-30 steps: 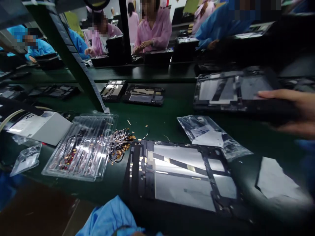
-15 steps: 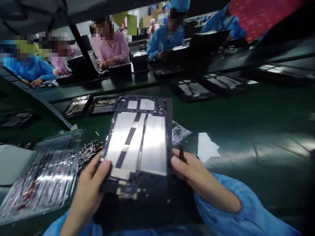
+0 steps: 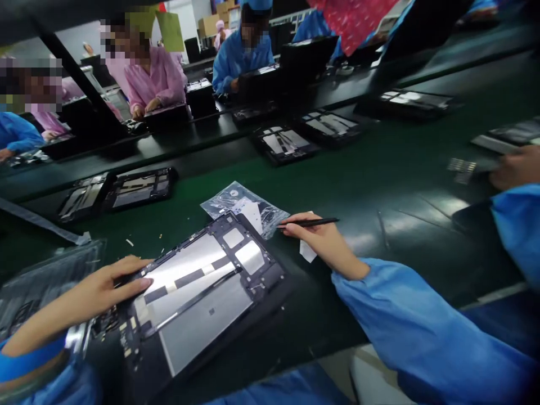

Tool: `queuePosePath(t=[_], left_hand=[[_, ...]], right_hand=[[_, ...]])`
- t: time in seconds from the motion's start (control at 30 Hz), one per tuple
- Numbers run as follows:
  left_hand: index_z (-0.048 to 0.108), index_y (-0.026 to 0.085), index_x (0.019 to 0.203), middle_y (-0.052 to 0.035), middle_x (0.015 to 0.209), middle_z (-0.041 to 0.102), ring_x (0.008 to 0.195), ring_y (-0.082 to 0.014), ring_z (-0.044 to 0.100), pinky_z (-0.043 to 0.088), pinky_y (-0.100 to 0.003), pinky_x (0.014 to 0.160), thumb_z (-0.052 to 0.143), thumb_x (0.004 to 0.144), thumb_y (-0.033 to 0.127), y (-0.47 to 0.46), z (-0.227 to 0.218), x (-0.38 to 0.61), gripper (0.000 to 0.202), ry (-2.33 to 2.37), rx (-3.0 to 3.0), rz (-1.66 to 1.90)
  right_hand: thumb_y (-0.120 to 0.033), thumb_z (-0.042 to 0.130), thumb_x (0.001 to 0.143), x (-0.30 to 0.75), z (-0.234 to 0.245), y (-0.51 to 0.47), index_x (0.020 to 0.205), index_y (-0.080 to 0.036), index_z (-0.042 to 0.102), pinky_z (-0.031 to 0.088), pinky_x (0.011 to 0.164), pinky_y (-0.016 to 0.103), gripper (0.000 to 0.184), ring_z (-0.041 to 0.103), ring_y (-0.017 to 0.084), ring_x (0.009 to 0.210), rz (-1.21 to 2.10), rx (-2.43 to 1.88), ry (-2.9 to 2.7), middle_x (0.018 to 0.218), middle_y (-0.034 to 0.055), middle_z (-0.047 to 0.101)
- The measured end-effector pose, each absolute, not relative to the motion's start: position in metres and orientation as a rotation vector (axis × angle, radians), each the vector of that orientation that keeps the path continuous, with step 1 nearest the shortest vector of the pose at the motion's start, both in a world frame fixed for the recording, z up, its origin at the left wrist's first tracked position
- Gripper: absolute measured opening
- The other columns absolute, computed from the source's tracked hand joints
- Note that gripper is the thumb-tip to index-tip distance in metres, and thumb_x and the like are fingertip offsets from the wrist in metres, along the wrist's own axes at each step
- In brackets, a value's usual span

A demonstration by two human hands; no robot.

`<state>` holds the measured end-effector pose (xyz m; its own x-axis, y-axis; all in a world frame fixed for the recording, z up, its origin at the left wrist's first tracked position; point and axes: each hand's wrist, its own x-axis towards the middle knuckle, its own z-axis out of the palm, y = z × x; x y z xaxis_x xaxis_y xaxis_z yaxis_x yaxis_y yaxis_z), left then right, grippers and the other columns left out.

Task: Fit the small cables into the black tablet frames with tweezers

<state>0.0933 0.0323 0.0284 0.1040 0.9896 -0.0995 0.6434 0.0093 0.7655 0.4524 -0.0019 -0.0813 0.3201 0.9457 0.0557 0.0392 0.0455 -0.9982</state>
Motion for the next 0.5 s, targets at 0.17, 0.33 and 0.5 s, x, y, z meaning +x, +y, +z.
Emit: queuePosePath(t=[0.17,0.33,0.5], left_hand=[[0.067,0.029,0.111,-0.0018,0.113,0.063,0.101,-0.0221,0.059,0.051,-0.024,0.072,0.056,0.076,0.057,0.051,0.019,0.065,0.046,1.61,2.326,0.261],[0.064,0.026,0.111,-0.0038,0.117,0.061,0.112,-0.0232,0.056,0.047,-0.033,0.094,0.047,0.082,0.05,0.046,0.014,0.073,0.041,1.645,2.361,0.291],[0.063,0.026,0.107,-0.001,0.114,0.064,0.11,-0.0214,0.058,0.045,-0.032,0.098,0.048,0.081,0.045,0.045,0.011,0.081,0.035,1.616,2.264,0.299]], right_hand=[[-0.042,0.074,0.068,0.451,-0.088,0.007,0.078,-0.022,0.071,0.051,0.085,0.04,0.023,0.066,0.022,0.086,0.794,-1.364,-1.135,0.086,0.0042,0.071],[-0.036,0.07,0.072,0.449,-0.094,0.008,0.079,-0.023,0.071,0.053,0.078,0.036,0.015,0.066,0.021,0.082,0.78,-1.362,-1.227,0.084,0.0021,0.072],[-0.035,0.07,0.073,0.448,-0.096,0.007,0.079,-0.024,0.071,0.052,0.079,0.035,0.013,0.067,0.02,0.082,0.791,-1.373,-1.263,0.084,0.0007,0.072]])
